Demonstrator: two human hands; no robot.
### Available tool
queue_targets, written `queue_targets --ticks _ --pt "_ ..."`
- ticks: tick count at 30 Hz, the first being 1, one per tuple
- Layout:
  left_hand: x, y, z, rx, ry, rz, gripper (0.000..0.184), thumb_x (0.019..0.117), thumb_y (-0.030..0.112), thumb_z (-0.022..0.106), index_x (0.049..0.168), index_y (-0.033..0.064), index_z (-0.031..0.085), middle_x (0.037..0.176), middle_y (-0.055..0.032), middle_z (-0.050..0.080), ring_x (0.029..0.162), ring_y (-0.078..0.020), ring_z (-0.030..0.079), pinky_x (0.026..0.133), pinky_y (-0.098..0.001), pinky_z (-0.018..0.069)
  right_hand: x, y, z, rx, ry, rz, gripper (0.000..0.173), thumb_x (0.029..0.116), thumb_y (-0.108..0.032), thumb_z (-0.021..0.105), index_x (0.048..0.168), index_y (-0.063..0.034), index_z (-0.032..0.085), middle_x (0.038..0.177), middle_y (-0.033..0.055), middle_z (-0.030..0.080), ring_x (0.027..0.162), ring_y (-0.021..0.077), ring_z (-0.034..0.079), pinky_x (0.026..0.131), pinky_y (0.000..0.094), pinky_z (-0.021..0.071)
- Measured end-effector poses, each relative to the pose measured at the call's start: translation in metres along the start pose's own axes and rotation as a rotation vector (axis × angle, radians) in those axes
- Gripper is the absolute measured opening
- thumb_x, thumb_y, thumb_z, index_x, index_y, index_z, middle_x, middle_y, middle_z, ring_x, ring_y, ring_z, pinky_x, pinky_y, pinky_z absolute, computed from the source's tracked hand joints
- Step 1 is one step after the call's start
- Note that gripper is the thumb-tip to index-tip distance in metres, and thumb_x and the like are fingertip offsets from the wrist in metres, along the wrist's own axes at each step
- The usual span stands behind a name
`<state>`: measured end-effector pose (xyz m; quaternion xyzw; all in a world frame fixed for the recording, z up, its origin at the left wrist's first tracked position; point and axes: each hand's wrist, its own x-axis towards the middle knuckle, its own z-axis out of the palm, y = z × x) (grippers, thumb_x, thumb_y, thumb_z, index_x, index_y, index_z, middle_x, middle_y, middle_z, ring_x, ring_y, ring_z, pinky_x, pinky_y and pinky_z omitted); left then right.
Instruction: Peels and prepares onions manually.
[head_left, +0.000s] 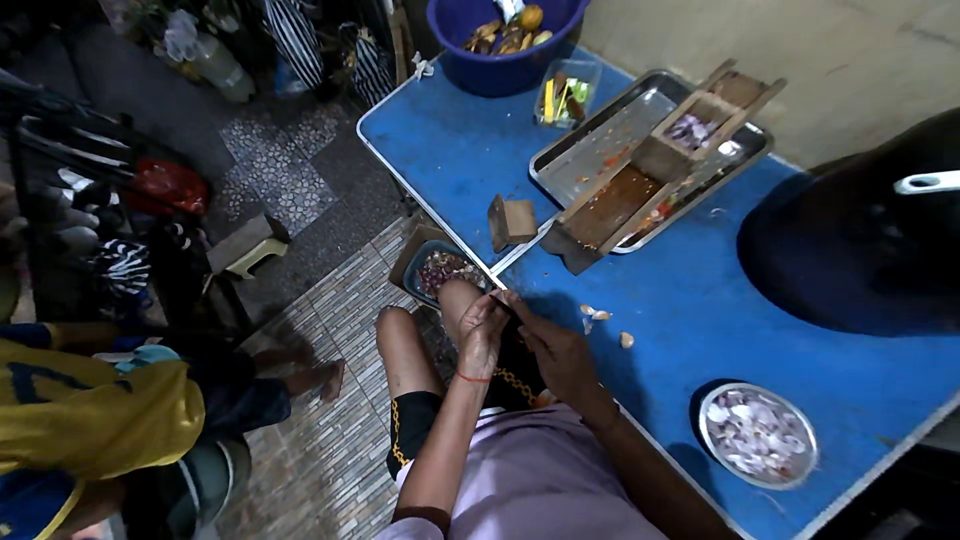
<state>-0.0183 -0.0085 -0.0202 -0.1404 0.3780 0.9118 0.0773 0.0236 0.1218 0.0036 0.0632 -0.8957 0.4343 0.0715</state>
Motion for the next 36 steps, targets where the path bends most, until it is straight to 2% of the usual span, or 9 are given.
queue_targets --ticks 5,9,13,16,20,25,29,33,36 --pt "-0.002 0.000 0.002 -0.005 0.022 -0.018 0.028 0.0948 -0.012 0.048 0.113 -0.0020 0.066 0.103 -0.0104 0.075 0.096 -0.0176 0.073 0.091 -0.0328 0.0588 -0.001 -0.001 0.005 -0.112 0.079 -0.047 0.041 0.1018 -0.008 0.052 0.139 -0.0130 0.067 0.083 0.0166 0.072 0.067 0.0342 0.069 0.059 0.0509 0.0556" --pt "-0.001 -0.001 0.001 -0.019 0.022 -0.012 0.029 0.0949 -0.013 0.048 0.114 -0.0027 0.067 0.103 -0.0106 0.075 0.096 -0.0187 0.072 0.092 -0.0344 0.0586 0.000 0.000 0.007 -0.136 0.104 -0.068 0.040 0.1006 -0.007 0.052 0.137 -0.0110 0.069 0.080 0.0168 0.071 0.062 0.0338 0.067 0.055 0.0494 0.0538" --pt "-0.001 -0.001 0.001 -0.005 0.028 -0.005 0.027 0.0938 -0.013 0.049 0.110 -0.0004 0.067 0.102 -0.0086 0.074 0.094 -0.0177 0.072 0.091 -0.0346 0.0587 -0.001 0.000 0.000 -0.043 0.006 -0.023 0.041 0.1027 -0.007 0.050 0.142 -0.0085 0.063 0.087 0.0178 0.074 0.069 0.0332 0.070 0.065 0.0513 0.0576" --pt "0.000 -0.002 -0.001 -0.006 0.013 -0.004 0.026 0.0940 -0.011 0.050 0.111 -0.0008 0.067 0.103 -0.0097 0.075 0.096 -0.0185 0.072 0.092 -0.0352 0.0585 -0.001 0.003 0.000 -0.020 -0.016 -0.017 0.041 0.1044 -0.010 0.048 0.143 -0.0084 0.062 0.085 0.0163 0.073 0.068 0.0310 0.069 0.065 0.0506 0.0569" --pt "-0.001 -0.001 -0.001 0.038 0.026 -0.010 0.028 0.0947 -0.010 0.049 0.114 -0.0014 0.067 0.104 -0.0099 0.075 0.097 -0.0173 0.072 0.091 -0.0339 0.0583 -0.002 0.001 -0.002 0.005 -0.048 0.014 0.041 0.1057 -0.013 0.048 0.144 -0.0092 0.061 0.092 0.0168 0.075 0.075 0.0321 0.071 0.071 0.0524 0.0583" --pt "-0.001 -0.002 -0.002 0.033 0.025 0.001 0.027 0.0945 -0.011 0.051 0.115 -0.0030 0.066 0.103 -0.0103 0.075 0.095 -0.0172 0.073 0.091 -0.0342 0.0589 -0.003 0.000 0.001 -0.025 -0.020 0.022 0.040 0.1040 -0.011 0.051 0.142 -0.0117 0.064 0.089 0.0173 0.075 0.075 0.0345 0.072 0.070 0.0538 0.0576" --pt "-0.002 -0.005 -0.002 0.024 0.033 0.012 0.026 0.0955 -0.010 0.050 0.115 -0.0024 0.066 0.104 -0.0106 0.075 0.096 -0.0181 0.073 0.092 -0.0347 0.0586 -0.003 -0.002 0.009 -0.116 0.068 0.001 0.040 0.1025 -0.010 0.054 0.140 -0.0151 0.066 0.083 0.0175 0.072 0.067 0.0357 0.070 0.060 0.0530 0.0560" --pt "-0.001 -0.009 -0.002 0.036 0.045 0.022 0.028 0.0953 -0.011 0.049 0.115 -0.0027 0.066 0.103 -0.0103 0.075 0.096 -0.0178 0.073 0.092 -0.0343 0.0583 -0.003 0.001 0.013 -0.157 0.109 -0.018 0.040 0.1011 -0.007 0.054 0.138 -0.0139 0.068 0.081 0.0174 0.071 0.064 0.0346 0.069 0.056 0.0511 0.0552" --pt "0.001 -0.010 -0.004 0.065 0.051 0.022 0.028 0.0945 -0.012 0.050 0.117 -0.0032 0.064 0.103 -0.0096 0.074 0.095 -0.0176 0.072 0.092 -0.0354 0.0584 -0.002 -0.001 0.008 -0.055 0.051 0.059 0.039 0.1018 -0.006 0.053 0.137 -0.0107 0.068 0.091 0.0196 0.074 0.073 0.0362 0.072 0.065 0.0543 0.0573"
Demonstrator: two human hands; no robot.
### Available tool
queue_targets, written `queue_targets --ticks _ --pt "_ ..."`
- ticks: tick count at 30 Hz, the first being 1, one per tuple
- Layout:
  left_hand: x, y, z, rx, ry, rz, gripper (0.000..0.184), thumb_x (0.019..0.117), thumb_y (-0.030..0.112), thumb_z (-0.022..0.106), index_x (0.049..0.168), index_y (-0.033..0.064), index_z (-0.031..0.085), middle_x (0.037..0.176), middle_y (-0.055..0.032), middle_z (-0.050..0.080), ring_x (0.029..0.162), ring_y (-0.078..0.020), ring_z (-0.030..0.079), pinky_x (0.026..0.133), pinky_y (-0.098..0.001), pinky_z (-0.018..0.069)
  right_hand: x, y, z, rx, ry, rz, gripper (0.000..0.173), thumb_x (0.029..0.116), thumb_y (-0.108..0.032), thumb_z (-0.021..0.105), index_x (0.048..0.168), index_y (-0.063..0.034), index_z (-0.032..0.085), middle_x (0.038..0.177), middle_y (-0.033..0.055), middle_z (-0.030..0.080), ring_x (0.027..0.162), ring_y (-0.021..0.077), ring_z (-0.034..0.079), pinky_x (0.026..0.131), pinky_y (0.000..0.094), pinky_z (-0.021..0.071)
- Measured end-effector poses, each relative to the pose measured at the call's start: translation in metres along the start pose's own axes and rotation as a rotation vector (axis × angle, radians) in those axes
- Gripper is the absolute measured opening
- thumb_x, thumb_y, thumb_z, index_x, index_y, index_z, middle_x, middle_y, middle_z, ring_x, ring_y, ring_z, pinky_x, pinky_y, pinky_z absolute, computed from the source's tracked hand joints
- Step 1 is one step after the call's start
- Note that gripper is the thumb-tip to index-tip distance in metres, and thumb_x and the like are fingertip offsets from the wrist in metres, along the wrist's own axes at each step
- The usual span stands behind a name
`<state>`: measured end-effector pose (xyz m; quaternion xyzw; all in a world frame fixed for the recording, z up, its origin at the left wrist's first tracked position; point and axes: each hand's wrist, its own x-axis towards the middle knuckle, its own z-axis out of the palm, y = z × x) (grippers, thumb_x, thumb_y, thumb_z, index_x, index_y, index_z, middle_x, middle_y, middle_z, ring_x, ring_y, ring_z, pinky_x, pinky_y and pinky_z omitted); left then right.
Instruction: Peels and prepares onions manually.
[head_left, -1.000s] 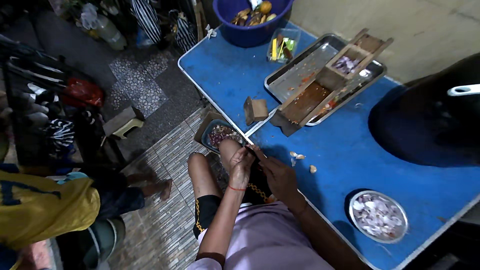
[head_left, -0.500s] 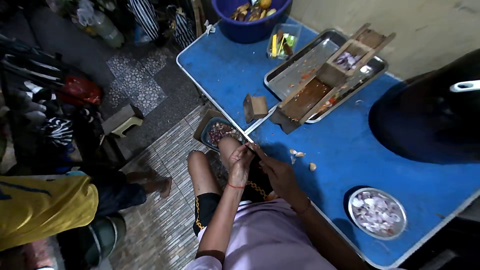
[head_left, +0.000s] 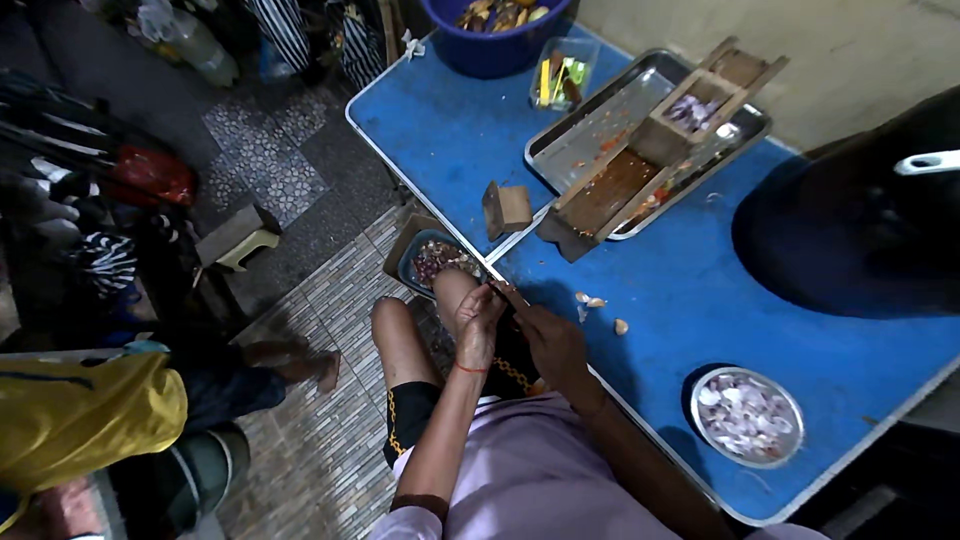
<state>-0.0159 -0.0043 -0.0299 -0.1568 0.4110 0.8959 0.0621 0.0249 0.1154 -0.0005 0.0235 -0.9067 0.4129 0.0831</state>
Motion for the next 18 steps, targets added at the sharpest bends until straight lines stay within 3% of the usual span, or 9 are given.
queue_targets --ticks 1,3,6,8,12,15,18 --pt "0.001 0.000 -0.001 0.012 -0.002 -0.005 0.028 0.0951 -0.011 0.051 0.119 -0.0034 0.064 0.103 -0.0095 0.073 0.094 -0.0175 0.072 0.091 -0.0356 0.0585 0.001 0.001 -0.003 0.071 -0.052 0.066 0.038 0.1034 -0.007 0.052 0.138 -0.0098 0.067 0.096 0.0193 0.075 0.079 0.0340 0.072 0.073 0.0533 0.0578" --pt "0.001 0.000 -0.001 0.027 -0.010 -0.011 0.028 0.0953 -0.010 0.054 0.120 -0.0036 0.064 0.104 -0.0095 0.073 0.093 -0.0167 0.071 0.090 -0.0347 0.0585 0.005 0.005 -0.006 0.247 -0.148 0.210 0.039 0.1062 -0.010 0.048 0.141 -0.0108 0.064 0.096 0.0129 0.073 0.080 0.0191 0.066 0.080 0.0394 0.0546" --pt "0.001 0.001 0.000 0.027 -0.021 -0.007 0.027 0.0947 -0.009 0.056 0.119 -0.0031 0.066 0.105 -0.0101 0.073 0.093 -0.0164 0.071 0.089 -0.0337 0.0588 0.010 0.009 -0.003 0.561 -0.152 0.337 0.037 0.1044 -0.006 0.048 0.138 -0.0037 0.063 0.081 -0.0014 0.063 0.066 -0.0017 0.052 0.064 0.0165 0.0467" --pt "0.002 0.000 -0.001 0.036 -0.029 -0.014 0.028 0.0953 -0.009 0.054 0.121 -0.0035 0.065 0.106 -0.0100 0.073 0.093 -0.0162 0.071 0.089 -0.0334 0.0584 0.011 0.011 -0.001 0.672 -0.143 0.372 0.037 0.1036 -0.002 0.047 0.138 -0.0005 0.062 0.078 -0.0044 0.059 0.062 -0.0036 0.049 0.059 0.0139 0.0436" --pt "0.005 -0.001 -0.004 0.077 -0.001 -0.023 0.025 0.0952 -0.009 0.053 0.116 -0.0035 0.065 0.099 -0.0088 0.074 0.088 -0.0158 0.072 0.086 -0.0330 0.0599 0.007 0.017 0.003 0.483 -0.162 0.348 0.037 0.1061 -0.009 0.048 0.139 -0.0090 0.064 0.084 -0.0003 0.065 0.070 0.0011 0.055 0.070 0.0212 0.0494" --pt "0.005 -0.001 -0.003 0.114 0.030 -0.004 0.022 0.0912 -0.012 0.058 0.108 -0.0026 0.069 0.092 -0.0073 0.074 0.084 -0.0145 0.071 0.082 -0.0328 0.0604 0.004 0.021 0.004 0.356 -0.161 0.304 0.037 0.1070 -0.013 0.048 0.141 -0.0106 0.064 0.109 0.0112 0.073 0.086 0.0134 0.065 0.083 0.0370 0.0537" --pt "0.005 -0.002 -0.003 0.115 0.024 0.001 0.021 0.0886 -0.011 0.064 0.108 -0.0031 0.068 0.094 -0.0083 0.074 0.085 -0.0149 0.071 0.083 -0.0329 0.0602 0.003 0.024 0.005 0.292 -0.132 0.278 0.037 0.1074 -0.013 0.049 0.140 -0.0093 0.065 0.125 0.0161 0.072 0.105 0.0268 0.070 0.095 0.0497 0.0534"
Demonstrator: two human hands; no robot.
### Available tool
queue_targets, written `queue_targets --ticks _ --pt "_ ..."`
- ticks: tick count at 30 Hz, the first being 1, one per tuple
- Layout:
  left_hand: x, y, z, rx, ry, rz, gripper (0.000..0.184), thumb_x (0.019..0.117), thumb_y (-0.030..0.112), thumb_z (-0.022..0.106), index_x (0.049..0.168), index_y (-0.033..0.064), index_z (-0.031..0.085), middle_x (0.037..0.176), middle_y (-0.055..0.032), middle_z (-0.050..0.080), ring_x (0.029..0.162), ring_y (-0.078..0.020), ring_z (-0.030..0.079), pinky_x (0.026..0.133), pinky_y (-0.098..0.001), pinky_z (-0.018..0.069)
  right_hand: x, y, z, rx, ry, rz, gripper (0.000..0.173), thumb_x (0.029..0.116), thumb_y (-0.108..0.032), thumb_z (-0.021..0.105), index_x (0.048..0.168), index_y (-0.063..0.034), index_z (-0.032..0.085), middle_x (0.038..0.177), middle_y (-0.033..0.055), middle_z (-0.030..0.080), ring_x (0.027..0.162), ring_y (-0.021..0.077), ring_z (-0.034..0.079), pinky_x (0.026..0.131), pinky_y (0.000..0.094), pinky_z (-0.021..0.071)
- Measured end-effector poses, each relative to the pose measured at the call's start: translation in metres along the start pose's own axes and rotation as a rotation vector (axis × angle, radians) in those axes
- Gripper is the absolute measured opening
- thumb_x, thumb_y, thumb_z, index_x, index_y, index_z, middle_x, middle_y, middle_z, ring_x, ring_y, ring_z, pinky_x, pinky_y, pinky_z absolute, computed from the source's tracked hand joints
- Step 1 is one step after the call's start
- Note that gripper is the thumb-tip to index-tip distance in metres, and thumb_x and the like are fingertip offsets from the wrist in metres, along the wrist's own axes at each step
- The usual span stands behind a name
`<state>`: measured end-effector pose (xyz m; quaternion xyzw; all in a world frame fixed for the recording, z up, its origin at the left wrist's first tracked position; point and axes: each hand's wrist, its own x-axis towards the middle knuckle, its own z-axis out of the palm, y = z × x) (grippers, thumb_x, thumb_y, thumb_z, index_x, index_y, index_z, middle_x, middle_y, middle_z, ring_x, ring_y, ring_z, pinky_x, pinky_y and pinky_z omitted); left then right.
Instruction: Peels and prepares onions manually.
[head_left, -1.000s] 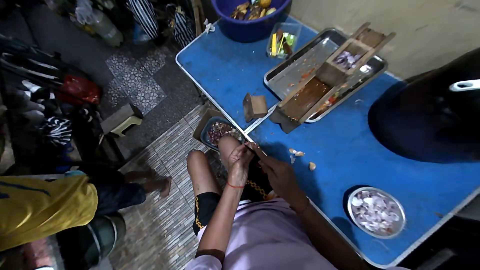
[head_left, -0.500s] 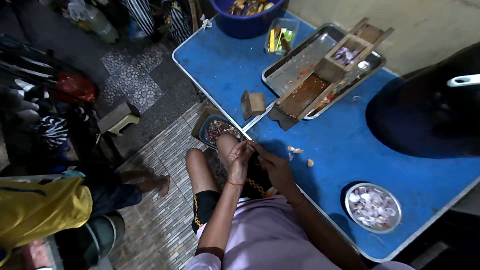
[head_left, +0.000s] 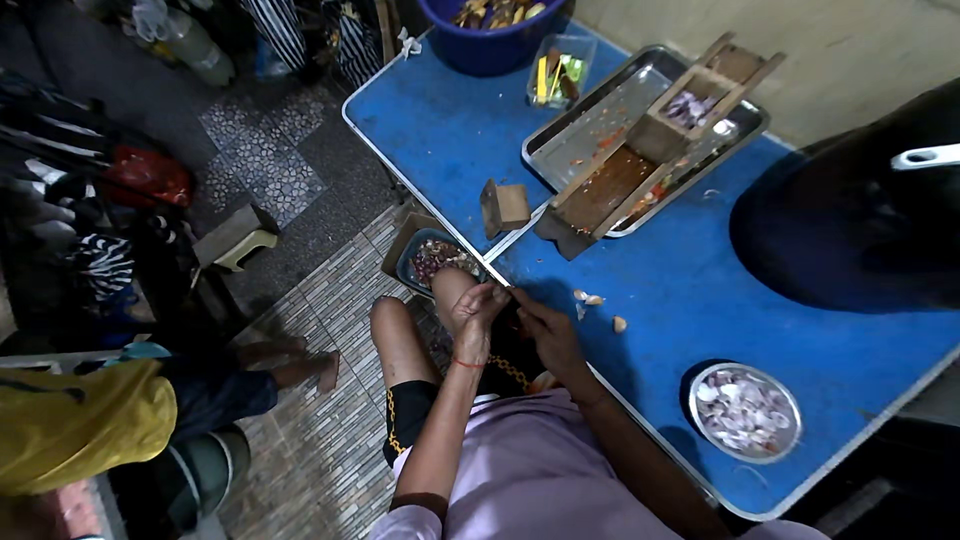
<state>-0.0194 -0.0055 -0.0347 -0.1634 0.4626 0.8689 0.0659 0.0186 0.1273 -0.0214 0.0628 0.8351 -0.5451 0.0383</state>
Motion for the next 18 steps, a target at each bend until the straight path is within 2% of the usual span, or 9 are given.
queue_targets --ticks 3,7,11,15,16,18 --pt "0.001 -0.002 0.001 0.021 0.009 0.001 0.024 0.0866 -0.010 0.068 0.110 -0.0044 0.066 0.095 -0.0100 0.073 0.086 -0.0164 0.071 0.083 -0.0343 0.0601 0.001 -0.001 -0.001 -0.029 0.024 0.002 0.035 0.1076 -0.015 0.050 0.139 -0.0097 0.066 0.129 0.0153 0.071 0.113 0.0303 0.069 0.099 0.0522 0.0519" --pt "0.000 -0.003 0.001 0.037 -0.020 -0.004 0.028 0.0859 -0.009 0.069 0.113 -0.0049 0.066 0.098 -0.0109 0.073 0.088 -0.0174 0.071 0.085 -0.0353 0.0598 0.003 0.000 -0.003 -0.046 0.047 0.021 0.036 0.1074 -0.013 0.050 0.140 -0.0081 0.065 0.128 0.0178 0.070 0.114 0.0325 0.069 0.101 0.0518 0.0514" --pt "0.000 -0.005 0.001 0.035 -0.048 0.005 0.030 0.0850 -0.008 0.071 0.114 -0.0045 0.068 0.100 -0.0115 0.074 0.090 -0.0177 0.071 0.085 -0.0350 0.0600 0.006 0.003 -0.005 -0.021 0.043 0.061 0.035 0.1078 -0.014 0.051 0.140 -0.0082 0.064 0.132 0.0149 0.069 0.116 0.0281 0.068 0.102 0.0486 0.0518" --pt "-0.002 -0.004 0.000 0.043 -0.087 -0.019 0.036 0.0874 -0.009 0.067 0.123 -0.0057 0.063 0.103 -0.0133 0.074 0.091 -0.0194 0.072 0.084 -0.0361 0.0609 0.013 0.006 -0.012 -0.004 0.084 0.096 0.036 0.1084 -0.013 0.048 0.140 -0.0068 0.064 0.133 0.0164 0.068 0.116 0.0298 0.068 0.102 0.0508 0.0503" --pt "-0.002 -0.004 0.000 0.053 -0.102 -0.029 0.039 0.0882 -0.008 0.066 0.126 -0.0060 0.061 0.105 -0.0137 0.073 0.092 -0.0197 0.072 0.084 -0.0361 0.0605 0.015 0.009 -0.017 0.000 0.077 0.097 0.036 0.1084 -0.012 0.048 0.141 -0.0067 0.063 0.132 0.0169 0.068 0.113 0.0279 0.068 0.101 0.0485 0.0510" --pt "-0.001 -0.003 -0.001 0.052 -0.125 -0.045 0.044 0.0887 -0.006 0.065 0.132 -0.0052 0.059 0.109 -0.0145 0.073 0.094 -0.0202 0.072 0.086 -0.0366 0.0603 0.016 0.016 -0.021 0.022 0.080 0.094 0.037 0.1079 -0.012 0.048 0.142 -0.0086 0.062 0.115 0.0147 0.072 0.089 0.0165 0.064 0.084 0.0376 0.0525"
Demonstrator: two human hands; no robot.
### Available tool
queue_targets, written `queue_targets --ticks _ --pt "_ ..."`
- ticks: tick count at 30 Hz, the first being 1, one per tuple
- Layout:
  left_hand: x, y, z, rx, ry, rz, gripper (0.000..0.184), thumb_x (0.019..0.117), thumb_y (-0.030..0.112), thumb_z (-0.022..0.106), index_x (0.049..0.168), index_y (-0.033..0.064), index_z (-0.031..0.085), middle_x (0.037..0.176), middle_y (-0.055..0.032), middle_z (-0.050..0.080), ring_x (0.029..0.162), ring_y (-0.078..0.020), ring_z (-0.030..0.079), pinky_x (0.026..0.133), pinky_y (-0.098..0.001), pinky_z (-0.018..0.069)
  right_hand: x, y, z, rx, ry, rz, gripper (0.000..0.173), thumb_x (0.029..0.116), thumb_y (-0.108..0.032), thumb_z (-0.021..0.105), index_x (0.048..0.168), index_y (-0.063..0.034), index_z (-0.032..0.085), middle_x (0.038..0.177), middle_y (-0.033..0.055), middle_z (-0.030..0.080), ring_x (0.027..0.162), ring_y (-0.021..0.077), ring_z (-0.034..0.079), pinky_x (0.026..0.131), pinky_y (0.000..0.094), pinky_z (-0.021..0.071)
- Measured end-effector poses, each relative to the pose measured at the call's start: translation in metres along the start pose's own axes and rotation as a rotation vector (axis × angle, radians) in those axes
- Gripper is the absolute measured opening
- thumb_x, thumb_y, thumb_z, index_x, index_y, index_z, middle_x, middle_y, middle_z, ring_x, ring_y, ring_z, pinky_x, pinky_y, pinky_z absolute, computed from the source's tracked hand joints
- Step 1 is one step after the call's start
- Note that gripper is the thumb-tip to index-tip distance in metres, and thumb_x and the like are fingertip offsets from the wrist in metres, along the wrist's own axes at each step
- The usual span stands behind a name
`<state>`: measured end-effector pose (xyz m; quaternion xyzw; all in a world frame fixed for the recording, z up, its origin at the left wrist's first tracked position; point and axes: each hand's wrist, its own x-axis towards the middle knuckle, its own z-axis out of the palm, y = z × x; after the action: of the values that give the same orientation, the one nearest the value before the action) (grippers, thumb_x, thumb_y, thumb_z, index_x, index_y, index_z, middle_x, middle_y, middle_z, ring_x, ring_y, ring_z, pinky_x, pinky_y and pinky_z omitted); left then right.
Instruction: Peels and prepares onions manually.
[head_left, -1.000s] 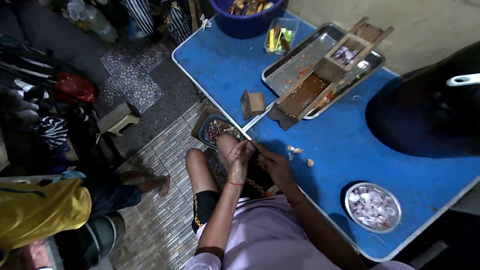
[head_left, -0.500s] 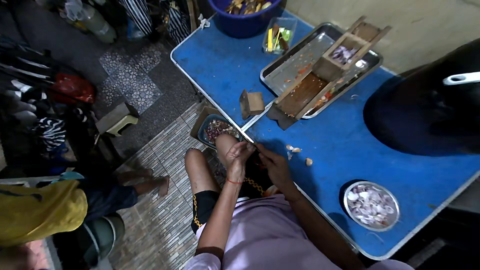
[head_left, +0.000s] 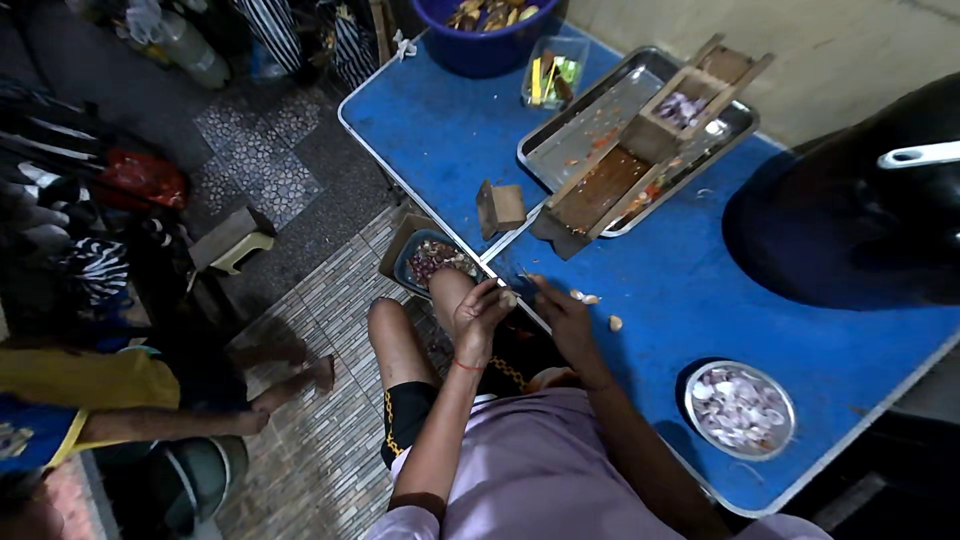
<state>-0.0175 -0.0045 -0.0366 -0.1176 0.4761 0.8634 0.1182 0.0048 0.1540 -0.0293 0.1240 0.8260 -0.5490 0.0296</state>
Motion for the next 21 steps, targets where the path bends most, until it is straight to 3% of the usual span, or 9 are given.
queue_targets --ticks 2,3,6,9,12,14,17,19,21 --pt "0.001 0.001 0.000 -0.022 -0.010 -0.012 0.043 0.0912 -0.007 0.061 0.134 -0.0051 0.057 0.112 -0.0155 0.072 0.096 -0.0215 0.072 0.088 -0.0379 0.0600 -0.001 0.007 -0.005 -0.011 0.002 0.005 0.038 0.1080 -0.014 0.046 0.143 -0.0128 0.062 0.101 0.0111 0.070 0.078 0.0129 0.059 0.076 0.0354 0.0514" --pt "0.001 0.002 0.001 -0.033 -0.007 -0.019 0.039 0.0937 -0.008 0.057 0.133 -0.0056 0.058 0.113 -0.0158 0.071 0.096 -0.0216 0.072 0.089 -0.0378 0.0598 -0.002 0.008 -0.011 -0.045 0.006 0.013 0.038 0.1085 -0.016 0.046 0.143 -0.0135 0.062 0.102 0.0129 0.070 0.080 0.0169 0.061 0.078 0.0402 0.0521" --pt "0.001 0.003 0.002 -0.073 0.007 -0.043 0.031 0.0997 -0.005 0.047 0.127 -0.0063 0.062 0.113 -0.0157 0.071 0.099 -0.0222 0.071 0.093 -0.0378 0.0582 -0.004 0.011 -0.031 -0.192 0.012 0.120 0.041 0.1095 -0.028 0.049 0.148 -0.0172 0.058 0.123 0.0208 0.070 0.105 0.0365 0.067 0.094 0.0605 0.0492" --pt "0.001 0.001 0.003 -0.128 -0.021 -0.068 0.030 0.0999 -0.003 0.043 0.122 -0.0056 0.063 0.112 -0.0144 0.071 0.101 -0.0213 0.070 0.094 -0.0359 0.0567 0.000 0.023 -0.048 -0.462 0.048 0.197 0.039 0.1095 -0.028 0.049 0.144 -0.0142 0.062 0.114 0.0274 0.071 0.106 0.0499 0.066 0.092 0.0701 0.0460" --pt "0.000 0.001 0.006 -0.166 -0.012 -0.112 0.027 0.0994 -0.006 0.046 0.122 -0.0063 0.062 0.108 -0.0137 0.071 0.098 -0.0203 0.070 0.093 -0.0340 0.0569 0.004 0.034 -0.059 -0.616 0.118 0.272 0.035 0.1082 -0.025 0.051 0.125 -0.0021 0.071 0.107 0.0302 0.071 0.104 0.0522 0.067 0.090 0.0696 0.0479" --pt "0.000 -0.001 0.006 -0.168 -0.032 -0.129 0.028 0.0989 -0.006 0.047 0.124 -0.0075 0.060 0.108 -0.0146 0.071 0.098 -0.0210 0.071 0.094 -0.0353 0.0569 0.007 0.038 -0.064 -0.663 0.126 0.346 0.035 0.1071 -0.026 0.053 0.121 0.0009 0.071 0.109 0.0306 0.071 0.106 0.0522 0.067 0.090 0.0691 0.0483" --pt "-0.005 0.002 0.011 -0.137 -0.037 -0.139 0.030 0.0985 -0.007 0.048 0.127 -0.0071 0.058 0.110 -0.0153 0.070 0.097 -0.0231 0.072 0.091 -0.0382 0.0593 0.004 0.036 -0.067 -0.640 0.165 0.357 0.043 0.1045 -0.033 0.060 0.130 0.0016 0.063 0.105 0.0322 0.070 0.102 0.0532 0.067 0.087 0.0693 0.0487" --pt "-0.009 0.004 0.015 -0.090 -0.039 -0.115 0.029 0.0966 -0.008 0.052 0.124 -0.0053 0.060 0.108 -0.0137 0.071 0.095 -0.0220 0.072 0.088 -0.0381 0.0603 -0.004 0.032 -0.065 -0.528 0.194 0.225 0.043 0.1069 -0.031 0.056 0.135 0.0019 0.057 0.098 0.0330 0.069 0.092 0.0538 0.068 0.081 0.0685 0.0501" --pt "-0.011 0.003 0.020 -0.041 -0.043 -0.052 0.022 0.0921 -0.008 0.059 0.113 -0.0042 0.066 0.102 -0.0124 0.074 0.092 -0.0203 0.072 0.088 -0.0371 0.0604 -0.011 0.024 -0.060 -0.276 0.130 0.101 0.042 0.1106 -0.026 0.043 0.140 0.0005 0.056 0.096 0.0252 0.069 0.082 0.0384 0.066 0.077 0.0570 0.0534"
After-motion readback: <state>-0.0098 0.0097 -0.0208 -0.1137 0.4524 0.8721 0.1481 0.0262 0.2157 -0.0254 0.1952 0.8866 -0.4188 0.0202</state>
